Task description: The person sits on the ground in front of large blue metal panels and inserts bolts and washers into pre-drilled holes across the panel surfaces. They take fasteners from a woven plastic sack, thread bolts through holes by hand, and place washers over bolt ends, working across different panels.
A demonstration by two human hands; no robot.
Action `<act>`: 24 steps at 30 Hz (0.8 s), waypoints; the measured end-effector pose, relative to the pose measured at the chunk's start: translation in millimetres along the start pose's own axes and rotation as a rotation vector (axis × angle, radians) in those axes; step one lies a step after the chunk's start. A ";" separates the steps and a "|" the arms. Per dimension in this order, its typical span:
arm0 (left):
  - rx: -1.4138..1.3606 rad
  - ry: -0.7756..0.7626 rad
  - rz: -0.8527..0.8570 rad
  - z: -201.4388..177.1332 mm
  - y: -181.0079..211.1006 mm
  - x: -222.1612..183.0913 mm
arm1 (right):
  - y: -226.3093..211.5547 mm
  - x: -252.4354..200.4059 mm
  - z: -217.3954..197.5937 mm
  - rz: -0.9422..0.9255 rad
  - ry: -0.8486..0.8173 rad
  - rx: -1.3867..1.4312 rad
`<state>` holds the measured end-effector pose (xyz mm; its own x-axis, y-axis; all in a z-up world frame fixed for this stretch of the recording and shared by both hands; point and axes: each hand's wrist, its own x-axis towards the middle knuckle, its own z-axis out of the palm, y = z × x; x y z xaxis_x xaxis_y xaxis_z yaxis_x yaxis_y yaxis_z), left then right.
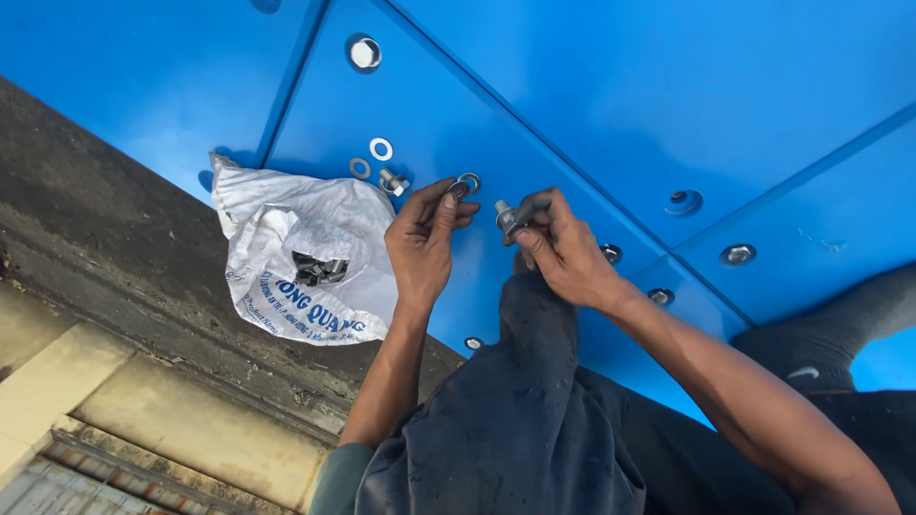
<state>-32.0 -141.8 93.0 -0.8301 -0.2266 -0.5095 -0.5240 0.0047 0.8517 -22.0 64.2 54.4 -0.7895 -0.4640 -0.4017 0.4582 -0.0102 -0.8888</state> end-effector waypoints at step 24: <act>0.250 -0.614 0.021 101.0 -18.3 -21.6 | -14.3 -77.0 -56.7 0.100 0.555 -0.186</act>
<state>-23.7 -38.7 76.0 -0.7598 0.3717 -0.5334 -0.4737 0.2455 0.8458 9.1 150.4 85.6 -0.8647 0.0788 -0.4961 0.5016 0.1886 -0.8443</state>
